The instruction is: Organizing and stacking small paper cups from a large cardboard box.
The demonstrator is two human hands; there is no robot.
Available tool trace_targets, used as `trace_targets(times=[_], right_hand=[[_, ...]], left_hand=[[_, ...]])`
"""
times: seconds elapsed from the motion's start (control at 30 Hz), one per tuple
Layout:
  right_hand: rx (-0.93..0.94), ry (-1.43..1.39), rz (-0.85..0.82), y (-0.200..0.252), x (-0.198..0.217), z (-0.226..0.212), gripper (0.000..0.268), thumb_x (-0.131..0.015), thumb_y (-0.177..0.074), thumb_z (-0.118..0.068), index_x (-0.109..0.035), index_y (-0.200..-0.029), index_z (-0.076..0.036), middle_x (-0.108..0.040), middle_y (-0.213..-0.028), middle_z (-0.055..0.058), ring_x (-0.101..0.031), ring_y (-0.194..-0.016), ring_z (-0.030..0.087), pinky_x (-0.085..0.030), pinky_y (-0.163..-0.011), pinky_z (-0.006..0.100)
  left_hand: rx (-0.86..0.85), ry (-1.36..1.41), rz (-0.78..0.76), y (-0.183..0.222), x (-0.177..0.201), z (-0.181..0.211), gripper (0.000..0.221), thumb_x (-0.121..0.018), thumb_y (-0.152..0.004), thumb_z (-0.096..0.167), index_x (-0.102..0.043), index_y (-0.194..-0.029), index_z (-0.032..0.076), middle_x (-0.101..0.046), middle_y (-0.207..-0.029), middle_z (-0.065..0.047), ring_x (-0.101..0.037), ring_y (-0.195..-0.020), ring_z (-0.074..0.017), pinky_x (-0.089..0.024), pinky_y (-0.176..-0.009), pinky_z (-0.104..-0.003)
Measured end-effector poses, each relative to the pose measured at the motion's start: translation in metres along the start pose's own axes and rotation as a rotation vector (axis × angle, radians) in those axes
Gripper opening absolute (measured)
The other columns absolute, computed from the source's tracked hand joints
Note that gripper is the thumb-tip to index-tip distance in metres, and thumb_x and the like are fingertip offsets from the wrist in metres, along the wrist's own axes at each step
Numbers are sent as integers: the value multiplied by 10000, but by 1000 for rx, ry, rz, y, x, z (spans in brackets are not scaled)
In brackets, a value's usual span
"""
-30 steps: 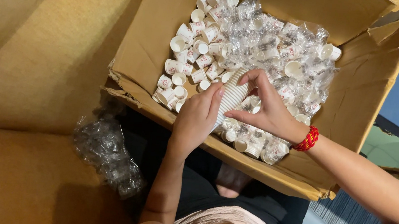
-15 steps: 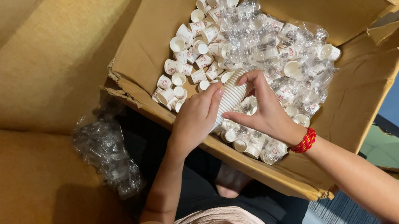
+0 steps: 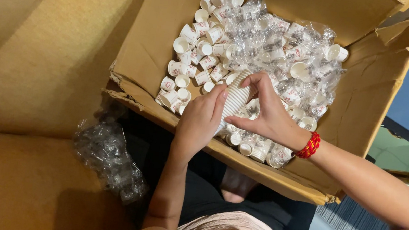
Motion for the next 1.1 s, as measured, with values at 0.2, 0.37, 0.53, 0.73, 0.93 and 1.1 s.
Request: trace_targets(times=[0.2, 0.37, 0.53, 0.73, 0.93, 1.1], right_hand=[[-28, 43, -19, -1, 2, -4, 766, -903, -777, -313, -422, -1300, -28, -485, -1195, 105, -506, -1067, 195, -469, -928, 330], [10, 65, -13, 0, 1, -5, 799, -914, -756, -324, -415, -1301, -20, -478, -1194, 115, -507, -1060, 209, -467, -919, 341], [-13, 77, -5, -1, -1, -6, 786, -909, -771, -333, -412, -1294, -23, -460, -1181, 118, -512, -1031, 212, -474, -896, 346], [139, -76, -21, -2, 16, -16, 697, -793, -924, -285, -369, -1389, 15, -486, -1298, 132, -532, -1207, 229, -457, -1073, 372], [-43, -382, 98, 3, 35, -21, 313, -440, -1102, -142, -486, -1372, 8, -557, -1312, 79, -545, -1240, 149, -445, -1087, 312], [-28, -235, 73, 8, 29, -4, 156, -530, -1105, -82, -596, -1211, 12, -600, -1073, 92, -570, -943, 147, -498, -833, 275]], left_hand=[[-17, -13, 11, 0, -2, -3, 354, -408, -1089, 277, -629, -1197, 23, -693, -870, -270, -672, -848, -455, -482, -738, -550], [-4, 1, 0, 0, -1, -1, 355, -404, -1086, 276, -630, -1190, 24, -692, -869, -270, -668, -846, -458, -476, -734, -553], [10, 14, -15, 1, 2, 2, 367, -397, -1093, 290, -634, -1197, 30, -695, -882, -267, -673, -862, -453, -483, -747, -547], [-6, 93, -64, 1, 8, 12, 582, -471, -1040, 450, -479, -1462, 49, -693, -1178, -273, -690, -1016, -443, -517, -843, -486], [-234, 272, -13, -17, -1, 27, 636, -648, -1009, 473, -496, -1443, 33, -718, -1213, -257, -731, -1103, -379, -554, -896, -426], [-90, 179, 24, -21, -2, 29, 564, -691, -951, 462, -596, -1338, 63, -771, -959, -158, -788, -867, -283, -585, -706, -378]])
Point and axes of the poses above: each hand's wrist, its own y-axis away from the middle knuckle, its own x-axis out of the back of the hand, z = x × y, the point moved 2 cm from there along -y, towards the middle knuckle
